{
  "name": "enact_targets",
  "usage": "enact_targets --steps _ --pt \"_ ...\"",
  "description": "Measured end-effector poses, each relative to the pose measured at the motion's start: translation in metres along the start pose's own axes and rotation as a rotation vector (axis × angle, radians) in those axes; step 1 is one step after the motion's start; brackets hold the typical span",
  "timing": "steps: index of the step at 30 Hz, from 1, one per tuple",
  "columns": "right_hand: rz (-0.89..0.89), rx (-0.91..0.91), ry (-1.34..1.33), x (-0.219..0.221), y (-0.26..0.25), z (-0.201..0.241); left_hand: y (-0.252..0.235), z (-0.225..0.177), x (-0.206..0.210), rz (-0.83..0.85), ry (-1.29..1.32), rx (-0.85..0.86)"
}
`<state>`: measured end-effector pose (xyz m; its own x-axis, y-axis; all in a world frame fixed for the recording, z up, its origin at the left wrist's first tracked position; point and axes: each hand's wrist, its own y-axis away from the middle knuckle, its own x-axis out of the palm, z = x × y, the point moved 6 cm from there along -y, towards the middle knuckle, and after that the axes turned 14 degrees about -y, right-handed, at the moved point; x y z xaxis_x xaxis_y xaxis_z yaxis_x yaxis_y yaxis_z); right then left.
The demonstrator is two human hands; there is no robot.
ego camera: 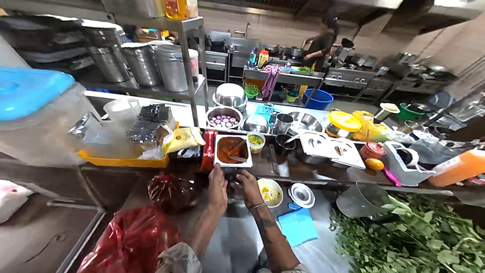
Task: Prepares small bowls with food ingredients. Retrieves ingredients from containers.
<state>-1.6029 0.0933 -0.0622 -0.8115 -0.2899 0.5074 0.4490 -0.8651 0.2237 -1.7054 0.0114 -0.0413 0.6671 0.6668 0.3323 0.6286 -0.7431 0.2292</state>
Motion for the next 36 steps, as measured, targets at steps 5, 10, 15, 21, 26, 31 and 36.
enact_targets --steps 5,10,15,21,26,31,36 --pt "-0.075 -0.044 -0.054 0.03 -0.05 -0.006 -0.057 -0.01 0.009 0.146 -0.074 0.038" --pt "-0.105 -0.277 0.766 0.032 -0.063 0.018 -0.068 -0.011 -0.021 0.287 -0.33 0.073" --pt "-0.089 -0.365 1.011 0.09 -0.051 0.019 -0.053 0.006 -0.076 0.066 -0.237 -0.086" --pt "-0.129 -0.138 0.34 0.098 -0.09 -0.032 -0.076 -0.007 -0.082 0.06 -0.211 -0.188" --pt "-0.1 -0.342 0.361 0.11 -0.031 -0.022 -0.091 -0.015 -0.084 0.031 -0.156 -0.277" --pt "-0.112 -0.196 0.246 0.084 0.103 -0.058 -0.096 -0.022 -0.088 0.105 -0.247 -0.292" --pt "-0.108 -0.005 0.032 0.06 0.126 -0.099 -0.101 -0.041 -0.083 0.108 -0.644 -0.2"
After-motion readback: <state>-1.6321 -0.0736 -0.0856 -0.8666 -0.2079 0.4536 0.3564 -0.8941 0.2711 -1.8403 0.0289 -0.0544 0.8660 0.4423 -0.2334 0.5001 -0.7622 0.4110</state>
